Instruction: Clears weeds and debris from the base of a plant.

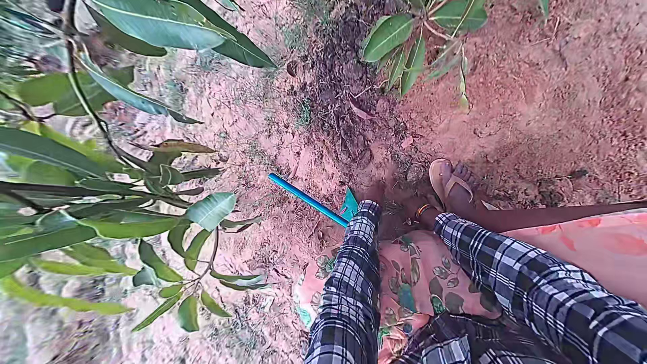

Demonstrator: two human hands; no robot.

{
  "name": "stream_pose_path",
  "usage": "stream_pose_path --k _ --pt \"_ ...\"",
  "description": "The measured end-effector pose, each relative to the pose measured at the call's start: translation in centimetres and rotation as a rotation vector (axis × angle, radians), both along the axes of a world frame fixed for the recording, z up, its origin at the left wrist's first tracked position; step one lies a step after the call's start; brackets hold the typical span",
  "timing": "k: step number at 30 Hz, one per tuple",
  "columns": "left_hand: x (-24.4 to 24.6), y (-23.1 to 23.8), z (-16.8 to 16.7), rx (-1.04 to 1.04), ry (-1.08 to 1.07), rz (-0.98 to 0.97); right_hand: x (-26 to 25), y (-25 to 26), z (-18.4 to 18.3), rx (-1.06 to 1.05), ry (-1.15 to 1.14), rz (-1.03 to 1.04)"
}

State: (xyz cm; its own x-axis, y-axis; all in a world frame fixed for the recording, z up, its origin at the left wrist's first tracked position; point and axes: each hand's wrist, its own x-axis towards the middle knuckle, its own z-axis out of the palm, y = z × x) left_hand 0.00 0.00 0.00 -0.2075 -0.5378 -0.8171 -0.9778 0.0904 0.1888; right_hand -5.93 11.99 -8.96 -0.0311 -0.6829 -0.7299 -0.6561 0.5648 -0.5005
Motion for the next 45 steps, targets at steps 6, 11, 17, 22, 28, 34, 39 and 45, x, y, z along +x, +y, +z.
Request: stream_pose_path --k 6,11,17,22,28,34,39,45 --pt "5.6 -1.8 5.1 -0.235 0.279 -0.071 -0.8 -0.6 -3.1 -0.138 -0.041 -0.241" --pt "10.2 0.8 1.8 -0.217 0.448 0.350 -1.8 -2.3 1.6 -0.134 -0.106 -0.558" --pt "8.0 1.0 -1.0 0.082 0.509 0.461 1.5 -3.1 3.6 -0.133 0.011 -0.478" --pt "7.7 0.7 -2.8 0.133 0.641 0.506 7.2 -2.1 6.1 -0.136 -0.061 -0.083" --pt "9.3 -1.3 -3.0 -0.093 0.515 0.562 6.0 -4.0 7.4 -0.197 -0.138 -0.089" --pt "8.4 -1.1 -1.0 -0.106 0.662 0.720 1.3 -4.9 3.6 -0.446 -0.661 -0.766" --pt "8.4 -1.6 -1.4 -0.111 0.644 0.600 1.9 -5.0 5.2 -0.186 -0.621 -1.125" --pt "10.3 -3.8 -1.3 -0.346 0.560 0.695 -1.1 -4.5 5.3 -0.239 -0.614 -1.452"
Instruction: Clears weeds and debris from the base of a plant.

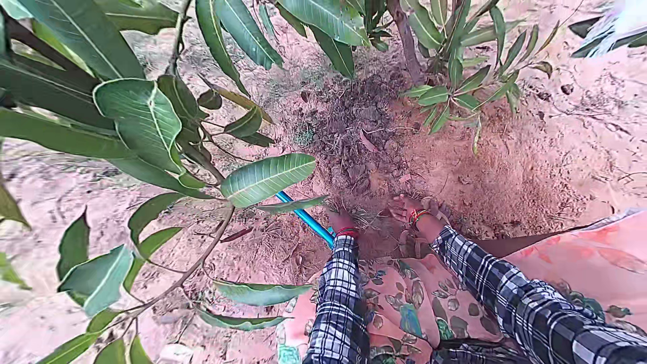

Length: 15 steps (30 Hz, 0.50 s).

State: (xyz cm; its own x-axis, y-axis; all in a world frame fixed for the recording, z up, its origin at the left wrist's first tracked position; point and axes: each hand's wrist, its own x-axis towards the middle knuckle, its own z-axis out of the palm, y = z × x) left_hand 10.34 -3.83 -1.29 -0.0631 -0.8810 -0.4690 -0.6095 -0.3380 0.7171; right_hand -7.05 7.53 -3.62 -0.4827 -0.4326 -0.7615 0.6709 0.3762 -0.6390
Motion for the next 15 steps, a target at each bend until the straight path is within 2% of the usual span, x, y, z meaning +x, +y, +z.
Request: stream_pose_path --k 1,3,5,6,8,10,12,14,15 --pt "0.1 -0.3 0.2 0.026 0.022 0.031 -1.3 0.4 0.2 0.068 0.125 0.042" --pt "-0.1 -0.2 0.6 0.081 0.094 0.053 -3.4 1.1 0.9 0.272 0.455 0.304" --pt "-0.9 0.8 0.8 0.103 0.124 -0.009 -4.9 1.7 2.6 0.467 0.735 0.576" --pt "-1.3 1.2 1.0 0.101 0.135 -0.056 -5.4 1.7 3.2 0.509 0.852 0.643" --pt "-1.9 1.9 1.6 0.072 0.131 -0.131 -6.6 0.9 3.5 0.508 1.076 0.643" --pt "-2.1 2.2 2.1 0.063 0.137 -0.194 -9.2 -1.0 3.8 0.417 1.232 0.572" --pt "-2.2 2.3 2.0 0.051 0.148 -0.211 -12.3 -3.9 5.3 0.382 1.250 0.544" --pt "-2.5 2.2 1.8 0.054 0.164 -0.205 -14.9 -6.9 7.2 0.438 1.227 0.475" --pt "-2.6 2.1 1.8 0.068 0.154 -0.208 -15.8 -7.9 8.1 0.466 1.185 0.507"
